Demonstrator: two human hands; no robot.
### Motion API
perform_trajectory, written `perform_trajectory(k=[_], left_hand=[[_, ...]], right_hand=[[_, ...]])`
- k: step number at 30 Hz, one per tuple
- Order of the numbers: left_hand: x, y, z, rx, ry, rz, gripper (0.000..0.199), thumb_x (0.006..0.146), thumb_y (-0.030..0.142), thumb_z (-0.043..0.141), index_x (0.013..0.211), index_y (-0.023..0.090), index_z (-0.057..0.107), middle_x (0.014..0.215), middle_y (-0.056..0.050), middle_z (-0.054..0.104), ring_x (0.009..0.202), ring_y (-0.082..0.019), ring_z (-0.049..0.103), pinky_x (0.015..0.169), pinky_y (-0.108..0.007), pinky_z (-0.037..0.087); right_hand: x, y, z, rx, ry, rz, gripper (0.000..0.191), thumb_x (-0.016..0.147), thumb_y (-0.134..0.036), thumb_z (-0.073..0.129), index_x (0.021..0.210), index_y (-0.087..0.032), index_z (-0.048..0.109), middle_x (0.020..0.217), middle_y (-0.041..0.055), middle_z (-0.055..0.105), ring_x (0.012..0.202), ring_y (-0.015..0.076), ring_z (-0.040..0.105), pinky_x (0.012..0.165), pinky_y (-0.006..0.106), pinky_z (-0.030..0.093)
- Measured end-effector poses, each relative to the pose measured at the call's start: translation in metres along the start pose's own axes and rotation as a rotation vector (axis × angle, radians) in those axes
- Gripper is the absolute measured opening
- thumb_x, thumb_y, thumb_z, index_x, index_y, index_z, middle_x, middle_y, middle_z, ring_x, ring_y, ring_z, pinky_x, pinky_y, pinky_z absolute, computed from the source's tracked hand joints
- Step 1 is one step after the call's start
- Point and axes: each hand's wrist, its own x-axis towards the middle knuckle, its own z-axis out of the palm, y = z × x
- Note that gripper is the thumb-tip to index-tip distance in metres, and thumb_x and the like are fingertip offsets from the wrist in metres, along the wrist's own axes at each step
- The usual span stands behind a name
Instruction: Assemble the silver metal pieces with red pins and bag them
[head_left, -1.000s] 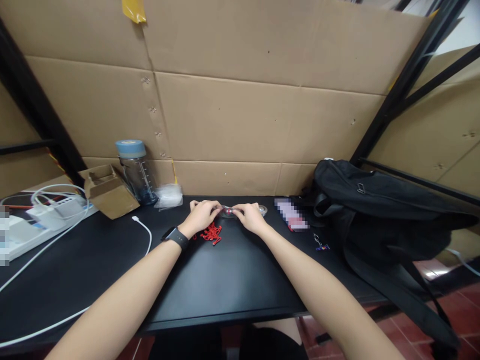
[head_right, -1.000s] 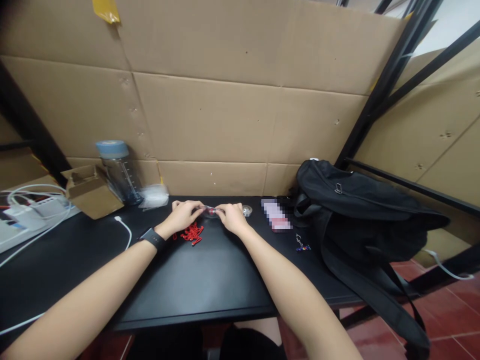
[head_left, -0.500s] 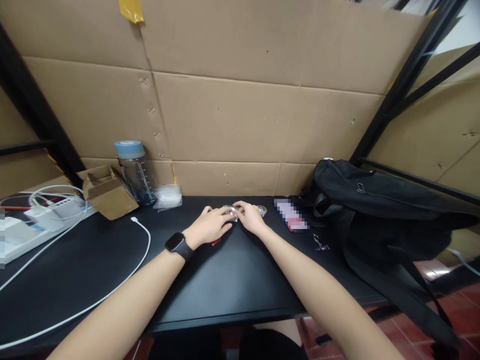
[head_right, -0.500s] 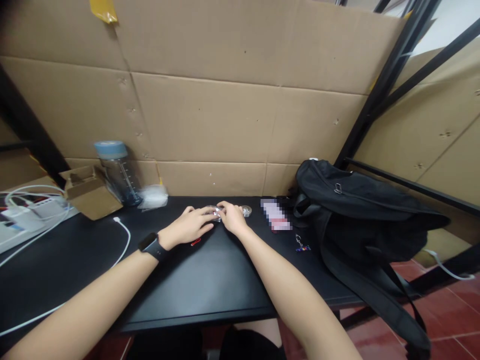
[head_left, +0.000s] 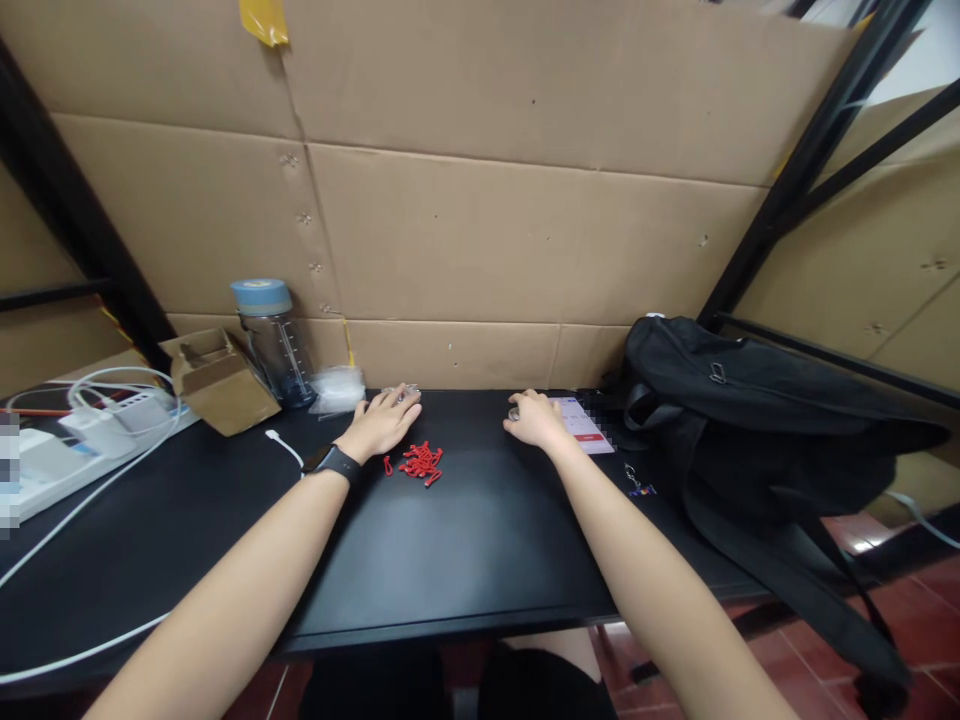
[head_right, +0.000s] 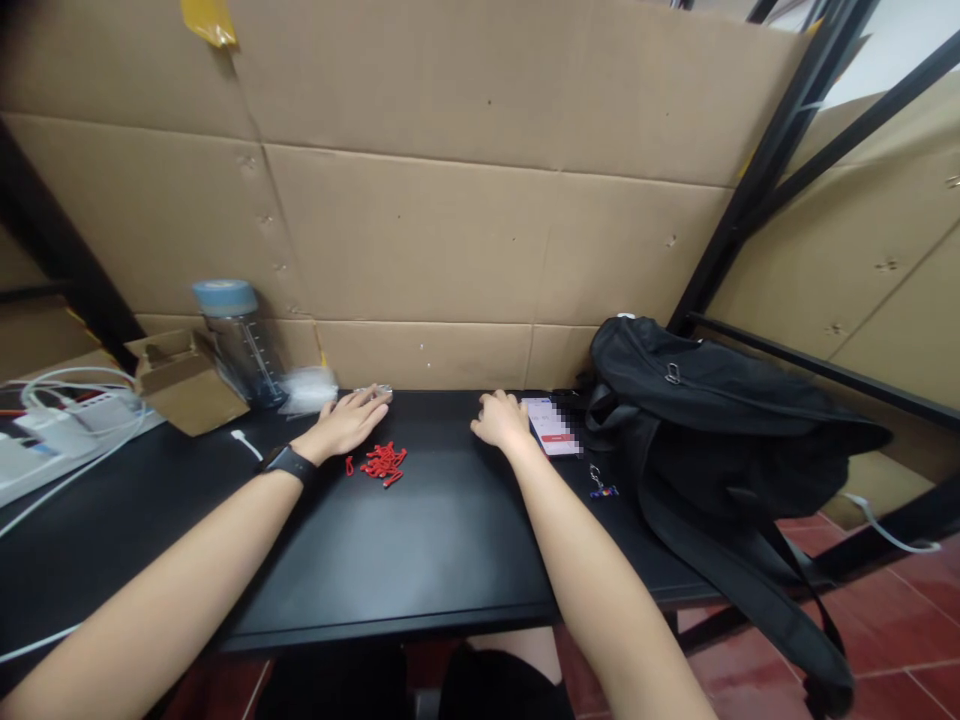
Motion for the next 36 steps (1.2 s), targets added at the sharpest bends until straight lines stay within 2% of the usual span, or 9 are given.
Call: perform_trajectory(k=[3, 6, 8, 12, 17, 21, 29, 32, 36], left_hand=[[-0.002, 0.008, -0.011, -0.016, 0.019, 0.126, 0.047, 0.097, 0.056, 0.037, 0.126, 0.031, 0.065, 0.144, -0.01, 0.055, 0.134, -0.033, 0.045, 0.108, -0.051, 0.033], [-0.012, 0.028, -0.023, -0.053, -0.115, 0.37, 0.035, 0.092, 0.051, 0.051, 0.101, 0.026, 0.074, 0.112, -0.007, 0.07, 0.109, -0.025, 0.061, 0.1, -0.038, 0.039], [-0.02, 0.04, -0.025, -0.065, -0.145, 0.43, 0.029, 0.086, 0.05, 0.06, 0.093, 0.026, 0.075, 0.101, -0.006, 0.071, 0.1, -0.024, 0.062, 0.096, -0.036, 0.04], [-0.031, 0.053, -0.018, -0.014, -0.097, 0.406, 0.018, 0.078, 0.043, 0.07, 0.083, 0.026, 0.074, 0.096, -0.006, 0.071, 0.102, -0.027, 0.06, 0.094, -0.038, 0.037], [-0.034, 0.06, -0.009, 0.001, -0.094, 0.365, 0.013, 0.08, 0.034, 0.067, 0.089, 0.026, 0.072, 0.096, -0.005, 0.07, 0.099, -0.026, 0.061, 0.091, -0.039, 0.036], [-0.035, 0.062, -0.007, 0.055, -0.025, 0.332, 0.016, 0.08, 0.037, 0.07, 0.088, 0.024, 0.07, 0.1, -0.006, 0.068, 0.099, -0.027, 0.06, 0.09, -0.04, 0.035], [-0.035, 0.061, 0.0, -0.026, -0.059, 0.382, 0.007, 0.087, 0.028, 0.063, 0.084, 0.025, 0.068, 0.094, -0.003, 0.07, 0.098, -0.024, 0.06, 0.092, -0.039, 0.032], [-0.034, 0.065, -0.003, -0.085, -0.035, 0.369, 0.009, 0.092, 0.027, 0.058, 0.087, 0.025, 0.065, 0.089, -0.001, 0.071, 0.093, -0.021, 0.061, 0.093, -0.038, 0.031], [-0.033, 0.07, -0.009, -0.191, 0.029, 0.359, 0.01, 0.095, 0.031, 0.055, 0.094, 0.025, 0.063, 0.093, 0.001, 0.072, 0.089, -0.019, 0.063, 0.093, -0.037, 0.034]], right_hand=[[0.002, 0.012, -0.002, 0.043, -0.096, 0.064, 0.05, 0.071, -0.027, 0.077, 0.119, -0.02, 0.068, 0.123, 0.0175, 0.065, 0.111, 0.0333, 0.063, 0.093, 0.043, 0.045], [0.004, 0.017, -0.003, 0.087, -0.116, 0.041, 0.041, 0.072, -0.016, 0.072, 0.113, -0.019, 0.07, 0.111, 0.0141, 0.072, 0.101, 0.0287, 0.068, 0.086, 0.035, 0.048], [0.004, 0.016, -0.002, 0.103, -0.101, 0.016, 0.04, 0.072, -0.013, 0.071, 0.111, -0.018, 0.071, 0.108, 0.0137, 0.074, 0.101, 0.0281, 0.069, 0.086, 0.033, 0.049], [0.003, 0.012, 0.001, 0.14, -0.053, -0.03, 0.042, 0.073, -0.014, 0.07, 0.116, -0.016, 0.07, 0.115, 0.0147, 0.073, 0.106, 0.0273, 0.068, 0.091, 0.032, 0.048], [0.003, 0.007, 0.005, 0.194, -0.056, -0.074, 0.047, 0.065, -0.015, 0.075, 0.112, -0.017, 0.072, 0.111, 0.0116, 0.075, 0.103, 0.0267, 0.07, 0.087, 0.03, 0.05], [0.001, 0.002, 0.007, 0.238, -0.088, -0.102, 0.038, 0.06, -0.016, 0.078, 0.098, -0.017, 0.076, 0.101, 0.0115, 0.077, 0.096, 0.027, 0.071, 0.081, 0.029, 0.05], [0.0, 0.002, 0.003, 0.398, -0.148, -0.1, 0.038, 0.057, -0.02, 0.082, 0.095, -0.019, 0.077, 0.091, 0.0054, 0.077, 0.083, 0.0203, 0.071, 0.074, 0.026, 0.051], [0.001, 0.002, 0.003, 0.461, -0.091, -0.097, 0.036, 0.059, -0.025, 0.084, 0.094, -0.018, 0.077, 0.09, 0.005, 0.076, 0.081, 0.0184, 0.069, 0.074, 0.026, 0.05], [0.001, -0.006, 0.005, 0.552, 0.002, -0.149, 0.046, 0.059, -0.031, 0.087, 0.102, -0.019, 0.076, 0.093, 0.0034, 0.073, 0.077, 0.0148, 0.064, 0.072, 0.026, 0.05]])
